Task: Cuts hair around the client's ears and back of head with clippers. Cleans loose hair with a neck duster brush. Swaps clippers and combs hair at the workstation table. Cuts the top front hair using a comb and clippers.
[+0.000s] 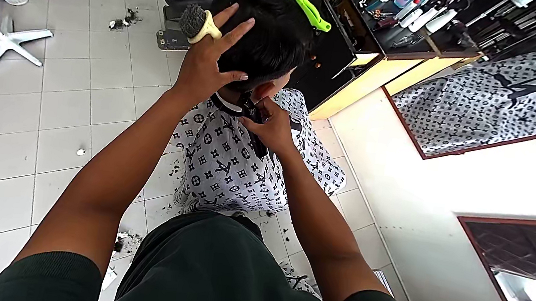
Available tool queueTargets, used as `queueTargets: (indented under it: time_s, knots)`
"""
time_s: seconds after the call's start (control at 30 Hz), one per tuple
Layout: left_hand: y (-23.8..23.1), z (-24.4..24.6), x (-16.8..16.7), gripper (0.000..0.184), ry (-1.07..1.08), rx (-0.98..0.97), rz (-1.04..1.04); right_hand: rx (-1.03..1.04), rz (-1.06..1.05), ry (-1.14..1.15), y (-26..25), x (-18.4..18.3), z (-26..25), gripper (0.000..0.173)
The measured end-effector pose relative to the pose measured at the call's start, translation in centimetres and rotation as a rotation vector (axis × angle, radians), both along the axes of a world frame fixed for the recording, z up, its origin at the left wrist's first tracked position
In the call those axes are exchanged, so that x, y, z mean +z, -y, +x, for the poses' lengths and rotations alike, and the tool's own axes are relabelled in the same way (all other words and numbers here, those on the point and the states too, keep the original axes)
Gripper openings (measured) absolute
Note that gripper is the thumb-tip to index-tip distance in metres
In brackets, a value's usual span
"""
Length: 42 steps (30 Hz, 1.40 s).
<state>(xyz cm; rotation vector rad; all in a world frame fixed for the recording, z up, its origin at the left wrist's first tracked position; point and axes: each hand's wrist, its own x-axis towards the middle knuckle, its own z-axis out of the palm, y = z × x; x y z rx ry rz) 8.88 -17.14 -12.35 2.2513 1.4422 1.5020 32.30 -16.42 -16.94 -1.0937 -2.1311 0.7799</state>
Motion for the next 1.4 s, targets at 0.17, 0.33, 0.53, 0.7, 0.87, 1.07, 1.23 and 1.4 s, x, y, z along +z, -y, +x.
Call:
queueTargets:
  time_s: [0.17, 0.33, 0.53, 0.7, 0.87, 1.07, 1.23, 1.4]
  knots:
    - [0.0, 0.0, 0.0, 0.076, 0.009, -0.005, -0.003, 0.005, 0.036, 0.026, 0.1, 0.0, -0.2, 0.042]
    - [0.1, 0.0, 0.1, 0.077, 0.012, -0.006, -0.018, -0.035, 0.011, 0.019, 0.1, 0.0, -0.3, 0.043]
    - [0.1, -0.1, 0.0, 0.076, 0.009, -0.009, 0.002, -0.025, 0.030, 0.004, 0.7, -1.0, -0.7, 0.044]
    - [0.3, -0.1, 0.1, 0.077, 0.005, -0.008, -0.010, -0.040, 0.029, 0.009, 0.7, -1.0, -1.3, 0.043]
    - [0.2, -0.2, -0.1, 0.076, 0.003, -0.010, 0.008, -0.094, 0.005, 0.016, 0.9, -0.6, -1.6, 0.043]
    - [0.3, -0.3, -0.1, 0.077, 0.002, -0.007, -0.009, -0.080, -0.018, 0.001, 1.6, -1.2, -2.0, 0.041]
    - [0.2, -0.4, -0.2, 0.077, 0.004, -0.010, -0.005, -0.092, -0.025, -0.016, 1.5, -1.3, -2.4, 0.042]
    - [0.4, -0.4, 0.0, 0.078, -0.002, -0.008, -0.035, -0.128, -0.048, -0.012, 1.6, -1.3, -2.7, 0.040]
